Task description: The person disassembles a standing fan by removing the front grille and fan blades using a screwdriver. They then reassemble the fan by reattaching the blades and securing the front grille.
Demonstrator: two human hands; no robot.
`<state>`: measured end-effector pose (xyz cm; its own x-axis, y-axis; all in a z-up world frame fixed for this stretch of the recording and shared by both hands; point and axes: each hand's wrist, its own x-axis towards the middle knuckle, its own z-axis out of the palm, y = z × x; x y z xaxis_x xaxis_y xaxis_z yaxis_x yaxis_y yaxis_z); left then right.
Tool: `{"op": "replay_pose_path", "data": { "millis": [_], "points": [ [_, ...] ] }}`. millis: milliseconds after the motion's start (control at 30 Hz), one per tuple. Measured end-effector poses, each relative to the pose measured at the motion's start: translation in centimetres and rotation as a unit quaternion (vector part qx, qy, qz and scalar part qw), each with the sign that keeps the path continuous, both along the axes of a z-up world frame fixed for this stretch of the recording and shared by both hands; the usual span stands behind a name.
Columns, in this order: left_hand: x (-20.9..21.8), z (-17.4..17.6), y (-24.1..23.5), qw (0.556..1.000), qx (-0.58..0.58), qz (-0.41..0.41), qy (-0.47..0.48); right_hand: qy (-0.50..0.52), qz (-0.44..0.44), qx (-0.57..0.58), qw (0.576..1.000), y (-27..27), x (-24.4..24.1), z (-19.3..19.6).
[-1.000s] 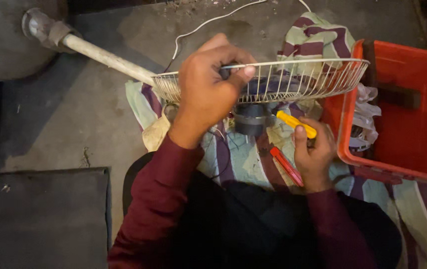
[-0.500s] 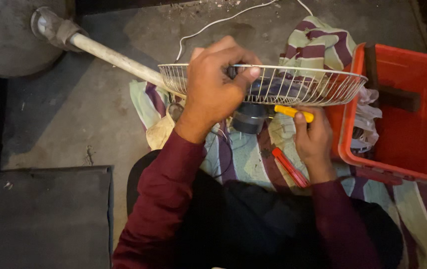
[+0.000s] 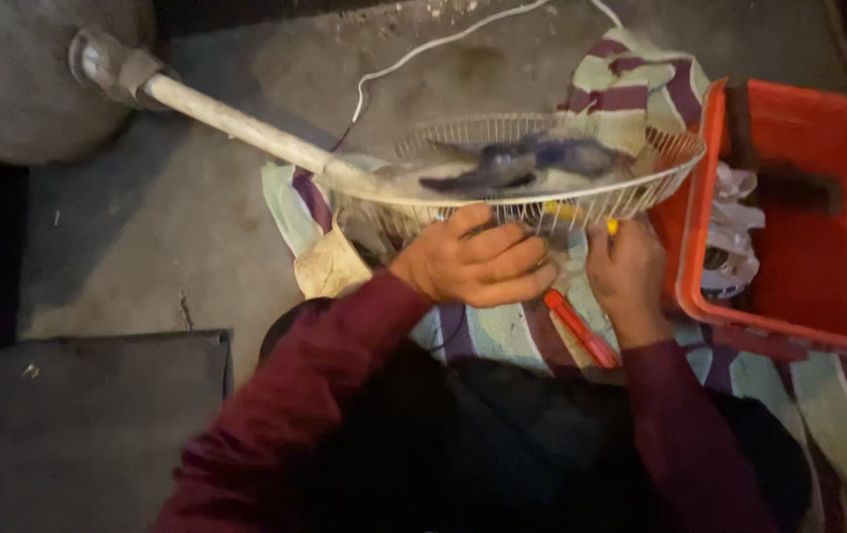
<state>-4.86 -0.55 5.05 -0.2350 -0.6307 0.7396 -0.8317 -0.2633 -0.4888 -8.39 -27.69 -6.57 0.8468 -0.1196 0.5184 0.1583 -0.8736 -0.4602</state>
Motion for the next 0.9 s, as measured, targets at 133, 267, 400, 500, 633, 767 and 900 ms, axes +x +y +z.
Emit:
{"op": "replay_pose_path", "data": {
  "millis": [133, 267, 400, 500, 633, 767, 900],
  "points": [
    [1.3, -4.1, 0.2, 0.97, 0.212, -0.119, 0.012, -0.042, 0.019, -0.007, 0.999, 0.5, 0.5, -0.8],
    [-2.6, -10.6, -1.2, 0.912, 0.323, -0.036, 0.252, -0.009, -0.023, -0.02, 0.999, 0.7, 0.7, -1.0],
    [0.1, -15.7, -3.5, 0.687, 0.221, 0.293, 0.627, -0.047, 0.009, -0.015, 0.999, 0.5, 0.5, -0.6],
    [3.8, -17.3, -5.3, 0.531, 0.086, 0.441, 0.719, -0.065, 0.013, -0.009, 0.998, 1.1, 1.0, 0.3],
    [5.1, -20.4, -9.6, 0.537, 0.001, 0.441, 0.719, -0.042, 0.015, -0.002, 0.999, 1.1, 0.0, 0.6],
    [7.3, -23.6, -11.7, 0.557, -0.107, 0.431, 0.702, -0.073, 0.029, 0.004, 0.997, 1.1, 0.6, 0.8],
    [7.6, -27.5, -11.8, 0.574, -0.156, 0.416, 0.687, -0.026, -0.023, 0.005, 0.999, 1.3, 0.4, 0.3]
  ]
}}
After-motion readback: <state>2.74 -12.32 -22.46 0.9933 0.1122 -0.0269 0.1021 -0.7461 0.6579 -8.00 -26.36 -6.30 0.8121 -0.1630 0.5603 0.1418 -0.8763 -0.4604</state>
